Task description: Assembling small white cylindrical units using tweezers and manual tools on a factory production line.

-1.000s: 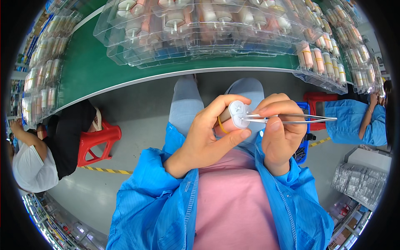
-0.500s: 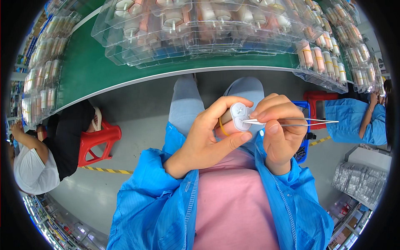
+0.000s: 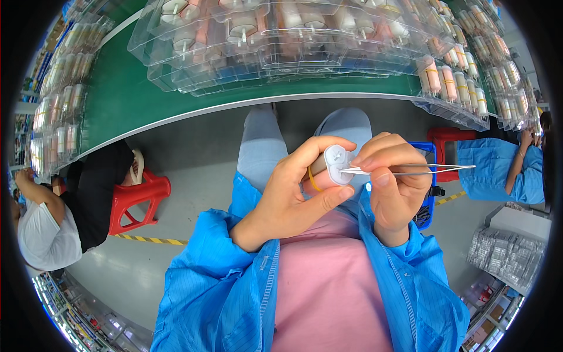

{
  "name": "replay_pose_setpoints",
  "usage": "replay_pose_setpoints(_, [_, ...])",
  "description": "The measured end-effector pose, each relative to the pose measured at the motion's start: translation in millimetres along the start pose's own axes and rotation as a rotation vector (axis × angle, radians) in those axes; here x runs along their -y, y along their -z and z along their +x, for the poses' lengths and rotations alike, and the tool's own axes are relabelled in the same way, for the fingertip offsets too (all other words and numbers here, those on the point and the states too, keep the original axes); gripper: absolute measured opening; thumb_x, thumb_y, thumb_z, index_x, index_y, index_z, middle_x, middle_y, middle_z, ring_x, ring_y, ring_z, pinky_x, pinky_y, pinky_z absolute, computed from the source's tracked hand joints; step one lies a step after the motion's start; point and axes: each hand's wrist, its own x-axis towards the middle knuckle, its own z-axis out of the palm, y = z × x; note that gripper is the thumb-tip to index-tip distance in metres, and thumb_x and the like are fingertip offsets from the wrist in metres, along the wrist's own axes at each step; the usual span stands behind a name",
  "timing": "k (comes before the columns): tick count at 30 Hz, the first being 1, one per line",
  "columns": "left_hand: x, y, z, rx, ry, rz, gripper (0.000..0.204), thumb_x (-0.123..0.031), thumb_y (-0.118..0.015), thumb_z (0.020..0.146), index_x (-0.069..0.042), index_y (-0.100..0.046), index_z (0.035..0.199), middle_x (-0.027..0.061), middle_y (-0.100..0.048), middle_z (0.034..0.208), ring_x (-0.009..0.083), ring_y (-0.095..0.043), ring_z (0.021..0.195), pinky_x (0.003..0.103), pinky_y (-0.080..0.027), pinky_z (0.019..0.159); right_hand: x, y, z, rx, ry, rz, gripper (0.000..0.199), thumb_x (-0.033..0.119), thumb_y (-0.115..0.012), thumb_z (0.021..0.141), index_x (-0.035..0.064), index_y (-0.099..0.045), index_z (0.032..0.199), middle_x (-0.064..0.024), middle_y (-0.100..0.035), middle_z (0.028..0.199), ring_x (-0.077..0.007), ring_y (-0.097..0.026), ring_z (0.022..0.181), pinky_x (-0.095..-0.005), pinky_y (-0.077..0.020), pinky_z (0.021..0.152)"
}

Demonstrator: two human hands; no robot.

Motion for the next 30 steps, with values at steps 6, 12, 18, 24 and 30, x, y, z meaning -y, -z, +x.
replay_pose_setpoints(6, [1.0,2.3,-0.7,0.002,-0.009,0.058,0.043,-0.010,-0.071,0.081,-0.001,-0.052,0.119,0.0075,-0.059,0.103,0.0132,-0.056,0.096,0.026,-0.045,0.083,0.6,2.2,1.6,0.048,0.001,-0.039,0.007,0.001,-0.066,0.079,-0.0025,-0.064,0.085,-0.0143,-0.066,0.084,-0.0199,-0.061,0.076,-0.0292,-0.0480,0.068])
replay_pose_setpoints(12, [0.8,4.0,-1.2,-0.007,-0.023,0.094,0.044,-0.011,-0.072,0.079,-0.001,-0.053,0.118,0.0079,-0.058,0.103,0.0137,-0.057,0.095,0.027,-0.046,0.082,1.3,4.3,3.0,0.079,0.008,-0.062,0.007,0.001,-0.067,0.078,-0.0020,-0.064,0.084,-0.0136,-0.066,0.083,-0.0195,-0.061,0.075,-0.0289,-0.0483,0.068])
replay_pose_setpoints(18, [0.4,4.1,-1.4,-0.005,-0.005,0.078,0.045,-0.011,-0.073,0.079,0.000,-0.053,0.118,0.0084,-0.059,0.104,0.0142,-0.057,0.096,0.027,-0.046,0.082,2.8,4.0,4.0,0.080,0.000,-0.072,0.008,0.001,-0.068,0.078,-0.0019,-0.064,0.084,-0.0136,-0.066,0.082,-0.0193,-0.061,0.075,-0.0289,-0.0484,0.067])
replay_pose_setpoints(24, [-2.9,5.6,-1.8,0.014,0.003,0.100,0.046,-0.011,-0.073,0.079,0.000,-0.053,0.119,0.0087,-0.059,0.104,0.0148,-0.057,0.096,0.027,-0.046,0.082,4.4,5.1,6.5,0.115,0.022,-0.073,0.007,0.001,-0.068,0.077,-0.0015,-0.065,0.083,-0.0136,-0.067,0.082,-0.0192,-0.061,0.074,-0.0291,-0.0484,0.067])
replay_pose_setpoints(30, [-4.4,4.0,-2.1,0.017,0.036,0.067,0.045,-0.010,-0.073,0.079,0.000,-0.054,0.118,0.0097,-0.059,0.106,0.0152,-0.057,0.097,0.028,-0.046,0.083,2.7,5.6,4.7,0.091,0.023,-0.044,0.007,0.001,-0.068,0.076,-0.0016,-0.065,0.082,-0.0134,-0.067,0.081,-0.0190,-0.061,0.073,-0.0284,-0.0479,0.066])
